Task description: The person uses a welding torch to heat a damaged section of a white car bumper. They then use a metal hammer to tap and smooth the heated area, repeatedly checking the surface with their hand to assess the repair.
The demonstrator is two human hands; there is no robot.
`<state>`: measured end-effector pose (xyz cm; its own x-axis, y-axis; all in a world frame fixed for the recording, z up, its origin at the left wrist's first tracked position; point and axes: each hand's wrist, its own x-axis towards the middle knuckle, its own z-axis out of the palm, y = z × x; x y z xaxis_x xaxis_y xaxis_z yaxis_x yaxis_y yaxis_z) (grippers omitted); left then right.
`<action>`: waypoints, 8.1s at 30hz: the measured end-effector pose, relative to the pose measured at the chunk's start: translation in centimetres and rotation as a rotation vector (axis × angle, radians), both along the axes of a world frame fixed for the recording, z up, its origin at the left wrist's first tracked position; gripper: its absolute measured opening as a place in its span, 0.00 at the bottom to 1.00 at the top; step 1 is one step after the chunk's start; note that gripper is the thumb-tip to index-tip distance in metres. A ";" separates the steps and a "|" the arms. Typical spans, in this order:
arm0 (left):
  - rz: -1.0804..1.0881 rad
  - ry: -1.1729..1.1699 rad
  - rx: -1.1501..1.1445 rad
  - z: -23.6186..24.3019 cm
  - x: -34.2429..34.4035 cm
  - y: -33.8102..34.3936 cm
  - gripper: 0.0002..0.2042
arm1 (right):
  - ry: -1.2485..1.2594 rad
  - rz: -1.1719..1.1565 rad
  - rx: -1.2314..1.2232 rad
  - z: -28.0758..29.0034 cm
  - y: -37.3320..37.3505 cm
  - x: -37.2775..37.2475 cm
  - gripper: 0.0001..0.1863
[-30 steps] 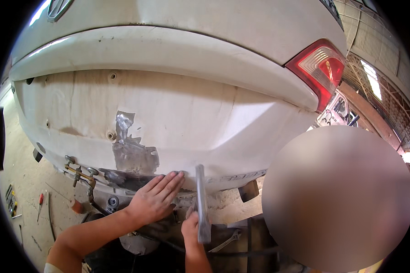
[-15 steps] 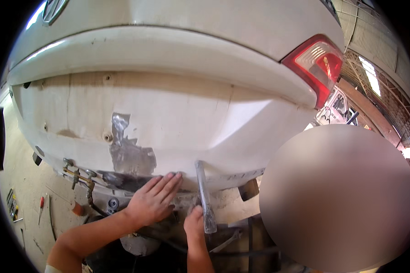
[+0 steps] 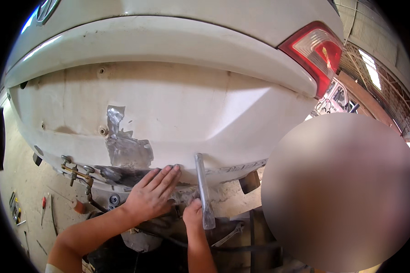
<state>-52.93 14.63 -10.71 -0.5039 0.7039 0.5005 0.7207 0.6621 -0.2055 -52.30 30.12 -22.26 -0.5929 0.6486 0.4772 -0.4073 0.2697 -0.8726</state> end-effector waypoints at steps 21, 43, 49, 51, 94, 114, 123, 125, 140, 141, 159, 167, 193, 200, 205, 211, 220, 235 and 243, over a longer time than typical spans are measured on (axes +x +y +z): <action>0.018 0.000 0.011 -0.1 0.0 -0.1 0.32 | 0.010 -0.023 0.135 -1.6 -0.2 1.4 0.22; 0.019 -0.044 0.030 -0.2 0.5 0.1 0.32 | -0.163 0.059 0.214 -0.5 0.8 1.7 0.17; 0.003 -0.012 -0.002 0.1 0.3 0.7 0.34 | -0.142 -0.096 -0.004 -4.4 1.3 0.5 0.11; 0.030 -0.041 -0.006 0.0 0.7 0.4 0.34 | -0.213 0.051 0.123 -1.2 1.3 0.5 0.10; 0.099 0.171 0.148 4.3 -3.5 0.3 0.40 | -0.121 0.481 -0.240 1.3 -1.0 8.9 0.28; 0.042 0.272 0.274 9.8 -7.3 5.7 0.45 | -0.172 0.343 -0.051 -9.4 3.8 9.9 0.23; -0.100 0.186 0.098 9.3 -5.7 6.9 0.44 | 0.102 0.281 -0.145 -0.7 1.9 10.5 0.24; -0.100 0.166 0.038 8.1 -5.0 4.9 0.45 | 0.029 0.297 -0.145 -3.8 2.8 10.5 0.24; -0.119 0.238 0.088 14.0 -6.6 -6.4 0.41 | -0.122 0.401 0.138 -4.4 2.3 11.6 0.29; -0.119 0.236 0.065 14.2 -6.6 -7.6 0.40 | -0.123 0.428 0.124 -4.7 2.4 11.6 0.29; 0.221 0.109 -0.028 12.1 -3.0 -22.0 0.44 | -0.174 0.558 0.020 -4.2 -0.2 12.9 0.21; -0.254 0.137 0.008 13.1 -6.3 -13.2 0.47 | -0.271 0.759 0.221 0.0 -2.0 11.7 0.24; 0.803 0.241 1.193 1.1 -6.8 -38.3 0.45 | -0.369 0.705 0.394 3.4 -5.5 13.2 0.10; 0.850 0.298 1.793 7.0 -11.5 -45.6 0.43 | -0.382 0.740 0.469 4.0 -6.2 13.2 0.09; 0.874 0.322 1.732 6.0 -11.2 -41.5 0.42 | -0.341 0.710 0.618 3.2 -4.8 13.5 0.08; 0.890 0.213 1.595 4.8 -8.4 -34.4 0.44 | -0.455 0.768 0.063 4.1 -6.3 14.3 0.05; 0.829 0.087 1.309 2.8 -5.2 -31.4 0.47 | -0.530 0.848 0.757 5.6 -7.2 14.9 0.07; 0.801 0.142 1.007 -3.2 -3.0 -34.0 0.44 | -0.410 0.677 0.554 2.7 -5.6 15.0 0.11; 0.534 -0.026 0.764 -4.7 0.7 -31.4 0.46 | -0.467 0.854 0.670 6.2 -9.1 14.8 0.11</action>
<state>-52.22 -16.79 -15.39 -0.6837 -0.1401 0.7162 0.2796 0.8562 0.4344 -37.52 21.02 -16.08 -0.9202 -0.3401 0.1937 -0.3567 0.5253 -0.7726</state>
